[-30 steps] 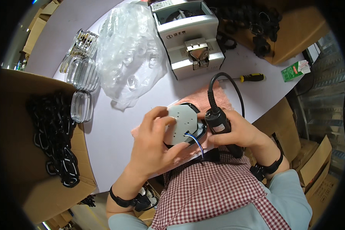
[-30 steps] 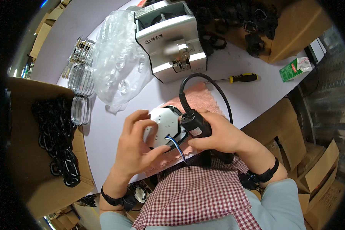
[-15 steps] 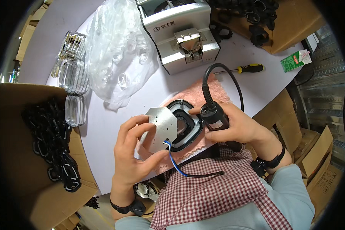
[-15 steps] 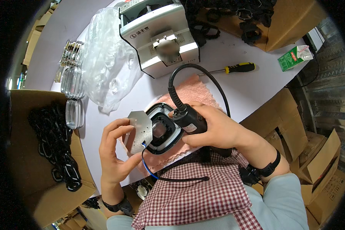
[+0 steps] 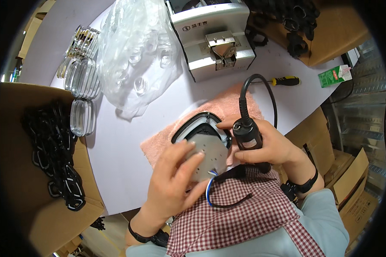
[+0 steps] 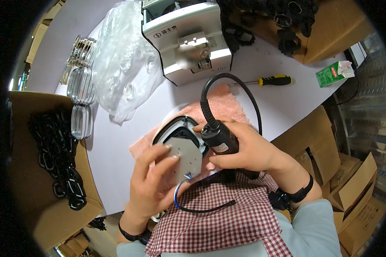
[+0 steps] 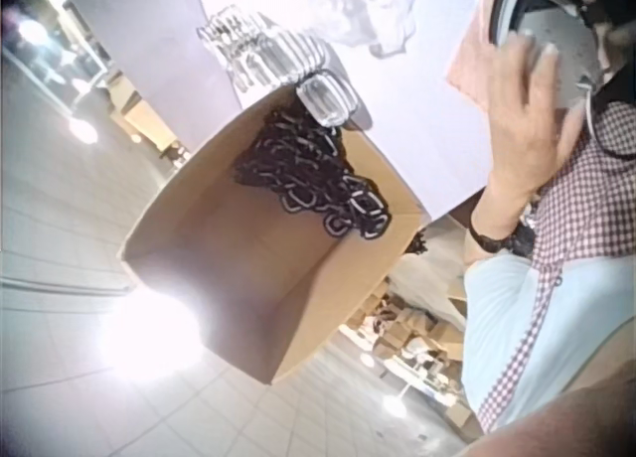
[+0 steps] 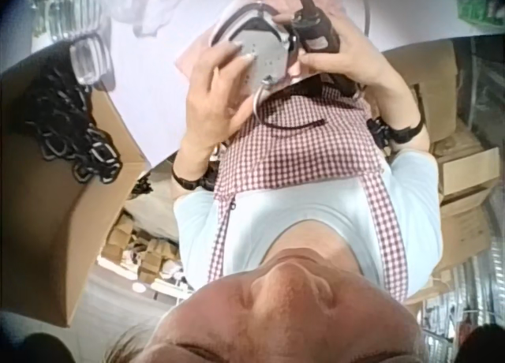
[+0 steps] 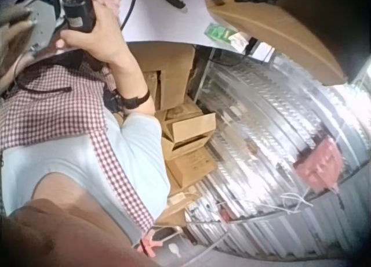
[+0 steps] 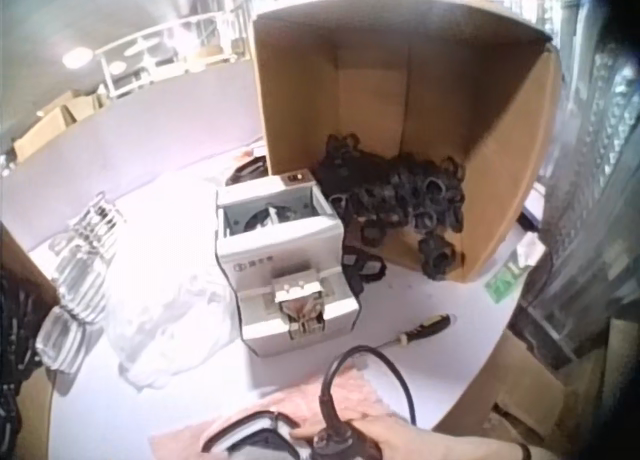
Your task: The recorder is assembling and screwing together components of LED lighting fixtures at a factory workbench.
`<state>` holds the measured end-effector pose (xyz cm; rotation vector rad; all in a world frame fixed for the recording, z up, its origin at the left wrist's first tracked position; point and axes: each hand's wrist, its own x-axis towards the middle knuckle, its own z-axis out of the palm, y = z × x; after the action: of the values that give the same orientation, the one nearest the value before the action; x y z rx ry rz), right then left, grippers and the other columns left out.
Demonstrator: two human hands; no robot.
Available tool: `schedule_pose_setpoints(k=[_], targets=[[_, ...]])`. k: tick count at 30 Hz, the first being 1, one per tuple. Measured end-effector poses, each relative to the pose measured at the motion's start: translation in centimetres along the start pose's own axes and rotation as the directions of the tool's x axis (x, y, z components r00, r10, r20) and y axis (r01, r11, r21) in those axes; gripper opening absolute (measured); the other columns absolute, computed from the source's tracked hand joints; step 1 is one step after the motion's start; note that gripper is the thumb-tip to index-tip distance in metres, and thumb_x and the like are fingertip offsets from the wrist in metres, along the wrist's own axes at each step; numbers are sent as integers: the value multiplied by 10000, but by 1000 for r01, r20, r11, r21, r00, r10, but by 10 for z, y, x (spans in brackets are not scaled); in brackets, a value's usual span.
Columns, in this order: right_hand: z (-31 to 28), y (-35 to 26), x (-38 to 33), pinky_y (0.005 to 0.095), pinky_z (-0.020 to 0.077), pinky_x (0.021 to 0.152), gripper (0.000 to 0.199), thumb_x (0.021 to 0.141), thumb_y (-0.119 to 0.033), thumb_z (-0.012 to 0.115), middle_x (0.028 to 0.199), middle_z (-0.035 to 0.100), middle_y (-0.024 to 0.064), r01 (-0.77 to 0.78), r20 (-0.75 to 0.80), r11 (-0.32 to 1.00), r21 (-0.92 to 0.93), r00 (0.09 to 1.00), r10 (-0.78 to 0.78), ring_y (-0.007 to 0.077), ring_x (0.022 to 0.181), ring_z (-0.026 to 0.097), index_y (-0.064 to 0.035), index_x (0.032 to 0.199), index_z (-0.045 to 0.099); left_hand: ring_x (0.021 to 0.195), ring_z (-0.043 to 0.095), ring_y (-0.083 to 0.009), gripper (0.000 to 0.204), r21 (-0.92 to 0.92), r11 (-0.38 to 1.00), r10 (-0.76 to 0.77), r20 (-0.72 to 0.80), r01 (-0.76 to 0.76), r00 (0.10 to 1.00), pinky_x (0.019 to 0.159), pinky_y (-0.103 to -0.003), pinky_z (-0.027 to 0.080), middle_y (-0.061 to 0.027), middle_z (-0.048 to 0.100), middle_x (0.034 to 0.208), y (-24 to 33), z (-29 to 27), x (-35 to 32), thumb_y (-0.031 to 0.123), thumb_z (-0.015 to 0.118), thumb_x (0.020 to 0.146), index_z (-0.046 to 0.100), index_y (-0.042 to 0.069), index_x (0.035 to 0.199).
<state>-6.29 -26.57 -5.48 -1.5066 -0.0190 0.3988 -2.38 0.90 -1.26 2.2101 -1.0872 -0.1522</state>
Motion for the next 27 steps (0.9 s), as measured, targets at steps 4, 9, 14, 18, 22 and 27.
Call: schedule_pose_setpoints(k=[4, 9, 14, 18, 22, 27], targets=[[4, -2, -1, 245, 493, 789, 655, 750, -106, 771, 969, 669, 16, -47, -11, 989, 142, 999, 49, 85, 859, 605, -38, 1380, 607, 1215, 585, -408, 650, 11, 999, 45, 39, -46, 998, 1009, -475, 508, -213, 565, 1316, 4, 1, -4, 210, 915, 692, 636, 34, 1252], [5, -3, -1, 250, 487, 768, 652, 752, -85, 754, 981, 650, 19, 28, -18, 998, 48, 999, -27, 84, 846, 589, -24, 1382, 600, 1195, 592, -411, 582, 2, 1000, -1, -29, 1, 1000, 988, -463, 522, -221, 575, 1319, -7, -5, 11, 182, 870, 727, 644, 2, 1232], [4, -4, 1, 248, 485, 771, 637, 755, -86, 748, 975, 649, 20, 0, -12, 999, 47, 1000, 0, 85, 858, 589, -15, 1372, 607, 1185, 596, -413, 593, -5, 999, 40, -44, -41, 998, 1003, -479, 506, -222, 577, 1311, -16, -2, 20, 190, 871, 718, 638, -2, 1228], [3, -6, 1, 252, 487, 785, 620, 756, -92, 756, 994, 658, 23, -1, -30, 999, 47, 1000, 2, 94, 872, 595, -15, 1356, 621, 1179, 598, -416, 597, -19, 999, 50, -28, -51, 998, 1005, -481, 503, -221, 579, 1307, -18, 2, 24, 190, 871, 711, 636, -4, 1224], [2, -12, -3, 262, 492, 801, 603, 758, -99, 763, 1025, 669, 33, 13, -36, 1000, -14, 999, -13, 108, 880, 605, -15, 1339, 628, 1168, 596, -416, 583, -34, 997, 64, -24, -64, 998, 997, -478, 503, -216, 582, 1298, -18, 2, 26, 180, 867, 705, 638, -2, 1209], [-16, -70, -13, 299, 515, 802, 369, 779, -113, 764, 968, 705, 99, 134, -264, 985, -109, 951, -159, 171, 868, 656, 5, 1121, 689, 1186, 580, -409, 556, -41, 999, 6, -14, -7, 1000, 1010, -470, 493, -205, 580, 1297, -19, 2, 23, 188, 855, 713, 641, 11, 1195]])
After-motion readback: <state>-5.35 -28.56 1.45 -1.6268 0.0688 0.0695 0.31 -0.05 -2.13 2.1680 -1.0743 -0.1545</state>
